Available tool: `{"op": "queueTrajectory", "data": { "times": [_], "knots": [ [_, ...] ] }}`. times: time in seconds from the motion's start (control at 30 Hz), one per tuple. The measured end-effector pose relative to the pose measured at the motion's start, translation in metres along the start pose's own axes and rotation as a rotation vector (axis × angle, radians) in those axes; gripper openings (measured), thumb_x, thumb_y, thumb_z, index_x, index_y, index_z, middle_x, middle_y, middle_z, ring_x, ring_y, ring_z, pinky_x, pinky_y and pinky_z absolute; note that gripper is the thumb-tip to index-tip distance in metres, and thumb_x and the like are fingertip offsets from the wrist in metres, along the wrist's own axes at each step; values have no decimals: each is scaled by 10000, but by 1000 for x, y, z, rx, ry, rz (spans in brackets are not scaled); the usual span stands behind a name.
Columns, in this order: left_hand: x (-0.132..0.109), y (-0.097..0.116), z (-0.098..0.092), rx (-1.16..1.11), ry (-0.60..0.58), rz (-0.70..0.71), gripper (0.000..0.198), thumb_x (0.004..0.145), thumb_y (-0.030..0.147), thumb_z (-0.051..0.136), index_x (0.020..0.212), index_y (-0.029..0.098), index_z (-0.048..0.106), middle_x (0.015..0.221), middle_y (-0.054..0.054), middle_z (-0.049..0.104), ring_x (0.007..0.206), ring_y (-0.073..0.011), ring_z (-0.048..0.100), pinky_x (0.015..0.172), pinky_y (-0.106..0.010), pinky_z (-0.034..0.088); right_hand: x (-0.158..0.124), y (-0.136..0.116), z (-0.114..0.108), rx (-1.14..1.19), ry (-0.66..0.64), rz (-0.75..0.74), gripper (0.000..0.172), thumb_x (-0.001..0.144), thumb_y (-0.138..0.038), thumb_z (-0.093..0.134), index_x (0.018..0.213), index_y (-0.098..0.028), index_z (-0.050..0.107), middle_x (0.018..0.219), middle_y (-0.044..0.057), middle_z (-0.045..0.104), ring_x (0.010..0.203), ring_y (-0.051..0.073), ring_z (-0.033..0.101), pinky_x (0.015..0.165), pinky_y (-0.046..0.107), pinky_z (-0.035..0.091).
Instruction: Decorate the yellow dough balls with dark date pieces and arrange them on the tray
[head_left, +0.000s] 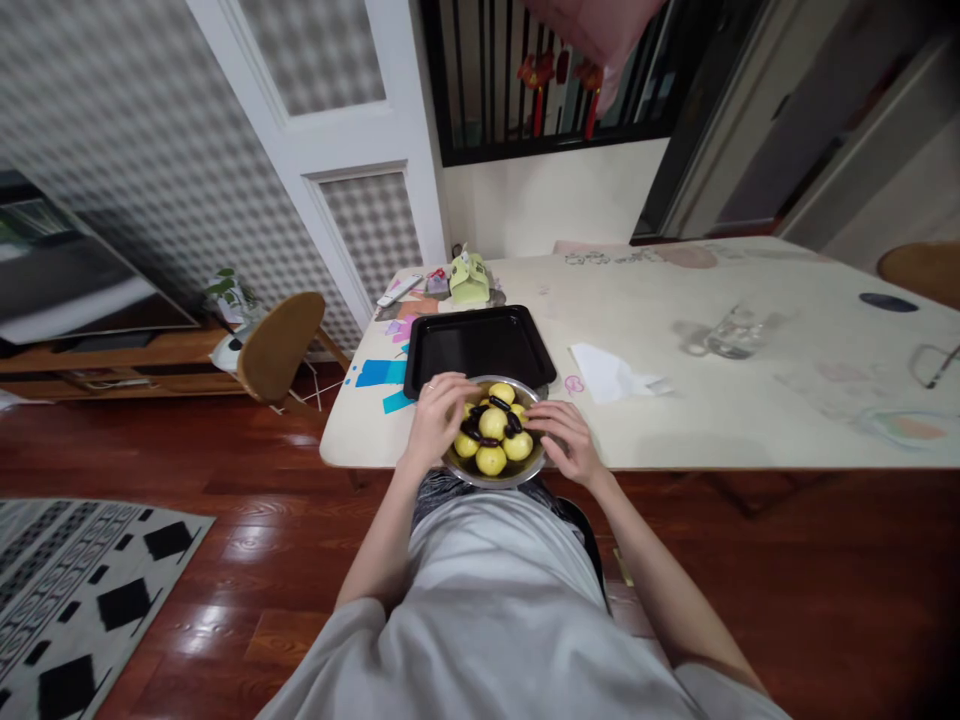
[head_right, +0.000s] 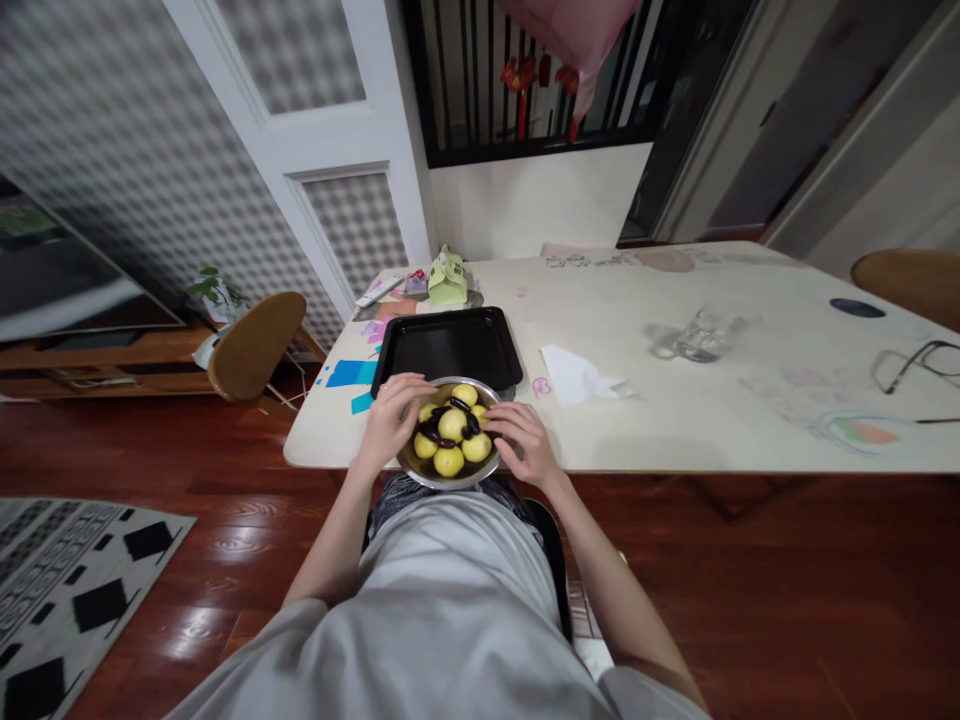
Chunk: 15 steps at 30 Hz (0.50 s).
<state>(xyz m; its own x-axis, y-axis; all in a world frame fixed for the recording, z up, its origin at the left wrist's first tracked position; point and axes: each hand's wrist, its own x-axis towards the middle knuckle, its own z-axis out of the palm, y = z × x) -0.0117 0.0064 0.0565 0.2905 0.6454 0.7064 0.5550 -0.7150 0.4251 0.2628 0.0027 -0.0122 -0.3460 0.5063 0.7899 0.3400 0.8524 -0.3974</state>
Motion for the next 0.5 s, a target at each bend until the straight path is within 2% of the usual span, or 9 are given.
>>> {"op": "queueTrajectory", "data": {
  "times": [0.1, 0.17, 0.3, 0.5],
  "knots": [
    [-1, -27, -11, 93, 95, -131, 282, 1034, 127, 471, 1103, 214, 730, 1119, -89, 756, 1136, -252, 664, 1034, -434, 524, -1, 1, 0, -13, 9, 3, 283, 1022, -297, 524, 1179, -246, 753, 1179, 99, 784, 1170, 306, 689, 1013, 541, 532],
    [-3, -49, -14, 190, 86, -228, 301, 1009, 106, 467, 1123, 199, 729, 1135, -107, 750, 1124, -271, 661, 1033, -452, 524, -1, 2, 0, -33, 13, 11, 280, 1022, -286, 526, 1184, -241, 749, 1187, 100, 780, 1162, 303, 687, 1009, 538, 533],
    [-7, -82, -11, 304, -49, -355, 317, 970, 87, 501, 1154, 181, 741, 1198, -133, 750, 1178, -308, 652, 1060, -486, 517, 0, 2, 1, -72, 11, 11, 274, 1021, -248, 531, 1199, -240, 740, 1196, 97, 777, 1158, 295, 683, 1002, 529, 539],
    [4, -94, 0, 398, -268, -438, 309, 1019, 146, 518, 1181, 190, 777, 1242, -146, 768, 1194, -314, 672, 1064, -466, 496, 2, 1, 3, -103, 8, -3, 272, 1012, -224, 542, 1200, -241, 738, 1188, 101, 777, 1153, 295, 688, 975, 526, 555]
  ]
}}
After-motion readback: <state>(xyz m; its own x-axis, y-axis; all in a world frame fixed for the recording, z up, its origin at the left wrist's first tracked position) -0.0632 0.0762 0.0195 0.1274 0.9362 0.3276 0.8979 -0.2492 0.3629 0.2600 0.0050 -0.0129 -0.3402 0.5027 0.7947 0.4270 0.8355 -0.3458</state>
